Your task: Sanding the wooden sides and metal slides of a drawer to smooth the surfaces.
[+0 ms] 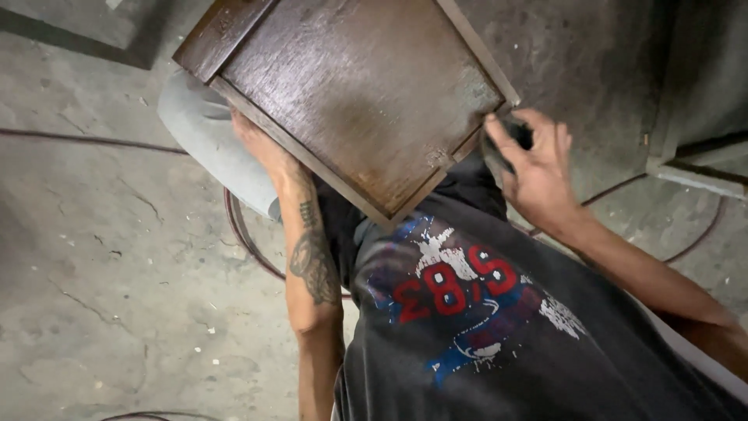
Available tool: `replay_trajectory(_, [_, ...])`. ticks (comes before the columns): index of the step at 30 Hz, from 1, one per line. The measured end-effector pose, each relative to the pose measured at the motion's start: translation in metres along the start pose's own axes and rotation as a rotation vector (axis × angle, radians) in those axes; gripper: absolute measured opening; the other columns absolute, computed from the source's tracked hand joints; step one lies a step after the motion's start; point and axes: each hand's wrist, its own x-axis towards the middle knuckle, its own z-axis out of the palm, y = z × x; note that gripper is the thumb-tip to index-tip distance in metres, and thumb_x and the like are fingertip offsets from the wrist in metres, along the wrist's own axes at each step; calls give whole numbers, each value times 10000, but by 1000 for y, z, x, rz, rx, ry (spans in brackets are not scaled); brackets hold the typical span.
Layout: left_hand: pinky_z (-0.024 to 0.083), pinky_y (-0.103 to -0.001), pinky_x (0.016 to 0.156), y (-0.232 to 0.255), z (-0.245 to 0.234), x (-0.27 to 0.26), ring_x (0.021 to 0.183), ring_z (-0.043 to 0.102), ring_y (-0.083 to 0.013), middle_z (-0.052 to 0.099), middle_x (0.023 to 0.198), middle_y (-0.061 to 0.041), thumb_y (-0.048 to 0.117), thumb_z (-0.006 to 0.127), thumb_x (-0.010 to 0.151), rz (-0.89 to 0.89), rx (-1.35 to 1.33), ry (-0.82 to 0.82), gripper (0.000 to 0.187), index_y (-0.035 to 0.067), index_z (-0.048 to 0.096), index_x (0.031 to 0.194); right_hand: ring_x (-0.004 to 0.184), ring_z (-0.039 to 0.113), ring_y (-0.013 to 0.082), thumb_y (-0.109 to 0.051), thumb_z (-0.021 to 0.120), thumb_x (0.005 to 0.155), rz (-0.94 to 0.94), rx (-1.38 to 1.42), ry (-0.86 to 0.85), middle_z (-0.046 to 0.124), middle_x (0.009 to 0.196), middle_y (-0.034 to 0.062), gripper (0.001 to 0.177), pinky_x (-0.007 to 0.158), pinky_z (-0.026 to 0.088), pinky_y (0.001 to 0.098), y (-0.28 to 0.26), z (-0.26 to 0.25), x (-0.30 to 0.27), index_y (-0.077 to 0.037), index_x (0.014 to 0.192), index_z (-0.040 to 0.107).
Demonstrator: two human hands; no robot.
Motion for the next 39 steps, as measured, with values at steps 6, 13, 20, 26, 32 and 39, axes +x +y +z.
replay_trajectory(6, [508, -473, 1062, 9, 7, 1, 1219, 639, -386, 672, 1296, -253, 390, 405, 976, -120, -146, 0, 596, -34, 628, 1331, 1280, 513, 429, -166, 561, 976, -271, 24, 54, 527, 1393, 230, 537, 1061, 367, 513, 12, 5, -8, -245, 1504, 618])
replay_trajectory(13, [562, -467, 1001, 19, 17, 3, 1162, 670, -393, 694, 1257, -249, 476, 425, 935, -263, -347, -27, 679, -49, 628, 1316, 1377, 437, 464, -215, 526, 908, -174, 348, 105, 427, 1528, 251, 655, 1166, 332, 496, 12, 0, -21, -148, 1559, 545])
replay_trajectory(20, [531, -450, 1055, -2, 32, 4, 1261, 622, -349, 640, 1399, -183, 515, 474, 921, -203, -430, -52, 716, 6, 577, 1414, 1143, 356, 441, 65, 542, 816, -73, 109, -122, 348, 1570, 210, 954, 950, 306, 523, -48, -27, 11, -305, 1660, 296])
replay_trajectory(26, [538, -542, 1039, -8, 48, -1, 1250, 612, -413, 629, 1382, -230, 543, 481, 908, -243, -578, -55, 730, 23, 548, 1417, 1379, 436, 381, -714, 445, 886, 468, 493, -414, 512, 1494, 199, 802, 1131, 223, 630, -81, -78, 43, -142, 1431, 583])
replay_trajectory(32, [543, -446, 1000, -4, 52, -3, 1224, 616, -305, 641, 1372, -143, 489, 475, 927, -265, -454, 43, 678, 59, 557, 1445, 1299, 474, 449, 219, 498, 894, -411, 2, 24, 427, 1592, 179, 1043, 879, 352, 533, -16, -4, -3, -446, 1646, 214])
replay_trajectory(39, [487, -421, 1063, -18, 52, 8, 1277, 576, -285, 601, 1435, -113, 416, 404, 1015, -233, -480, 22, 601, 72, 522, 1494, 1017, 453, 329, -326, 531, 1031, 63, 273, -79, 477, 1224, 107, 290, 795, 386, 491, -48, -61, 38, -230, 1295, 461])
